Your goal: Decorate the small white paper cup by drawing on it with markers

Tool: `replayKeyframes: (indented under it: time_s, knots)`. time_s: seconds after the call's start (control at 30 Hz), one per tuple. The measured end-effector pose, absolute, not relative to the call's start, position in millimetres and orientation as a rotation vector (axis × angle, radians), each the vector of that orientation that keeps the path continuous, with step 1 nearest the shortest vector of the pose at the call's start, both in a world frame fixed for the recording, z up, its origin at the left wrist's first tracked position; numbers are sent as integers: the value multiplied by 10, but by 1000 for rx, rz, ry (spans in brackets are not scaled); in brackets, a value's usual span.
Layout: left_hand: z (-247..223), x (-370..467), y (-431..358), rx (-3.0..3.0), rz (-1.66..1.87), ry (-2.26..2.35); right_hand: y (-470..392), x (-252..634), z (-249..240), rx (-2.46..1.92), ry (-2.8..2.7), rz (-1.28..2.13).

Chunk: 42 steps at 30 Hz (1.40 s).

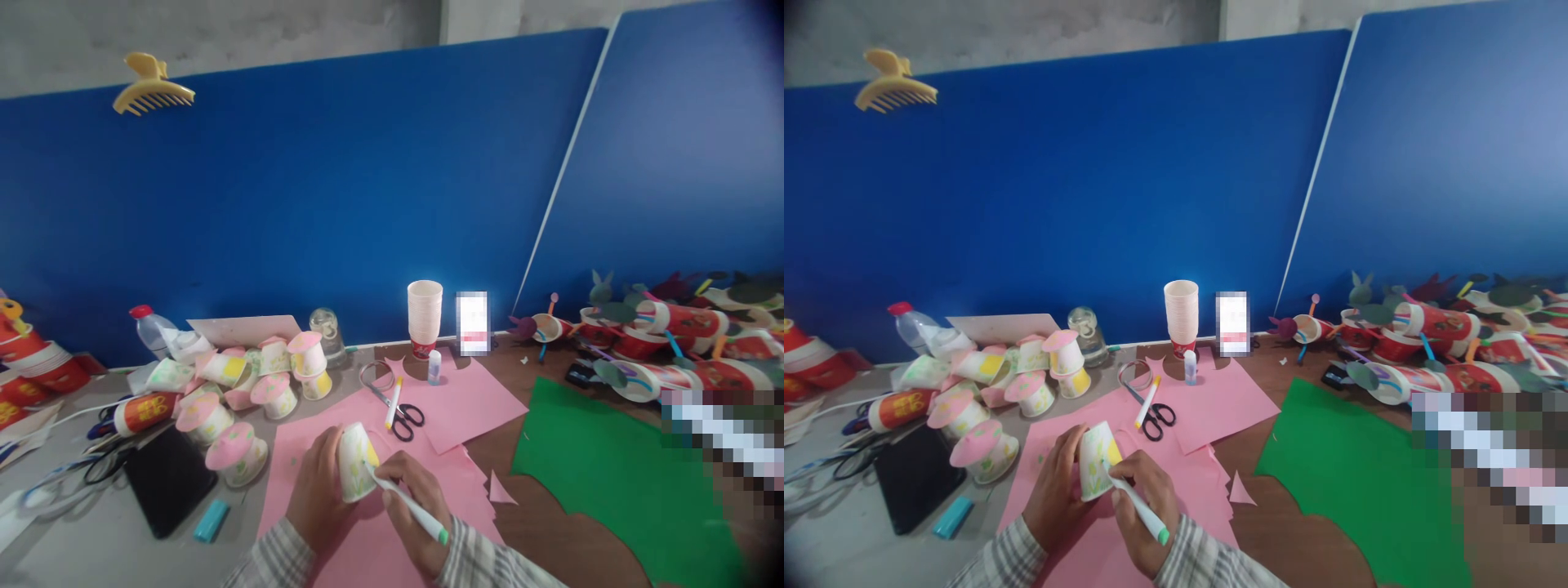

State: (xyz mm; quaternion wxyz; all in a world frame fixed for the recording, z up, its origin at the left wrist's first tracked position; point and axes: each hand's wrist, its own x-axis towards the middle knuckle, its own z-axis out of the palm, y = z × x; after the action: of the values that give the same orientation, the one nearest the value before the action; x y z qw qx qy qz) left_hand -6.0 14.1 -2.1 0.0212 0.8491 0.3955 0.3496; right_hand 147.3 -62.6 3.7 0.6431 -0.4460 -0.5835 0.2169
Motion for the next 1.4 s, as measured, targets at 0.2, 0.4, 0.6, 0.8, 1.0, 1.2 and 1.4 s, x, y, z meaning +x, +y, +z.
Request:
replayKeyframes:
  time_s: [0.2, 0.4, 0.6, 0.8, 1.0, 1.2, 1.4]
  knots:
    - [-42, -72, 155, 2624, 1064, 1228, -652, 1473, 30, -980, -1357, 509]
    - [-34, -70, 145, 2629, 1053, 1234, -667, 1436, 70, -972, -1371, 484]
    - [-44, -63, 140, 2671, 1061, 1245, -640, 1427, 29, -984, -1386, 455]
    - [-63, -76, 154, 2667, 1034, 1248, -632, 1426, -6, -995, -1359, 458]
    - [-61, -83, 156, 2687, 1083, 1239, -648, 1452, 19, -1003, -1357, 474]
    - [-61, -85, 147, 2671, 1057, 1249, -646, 1439, 18, -1003, -1367, 498]
    - [-84, -87, 156, 2678, 1057, 1246, -632, 1420, 2, -1009, -1355, 493]
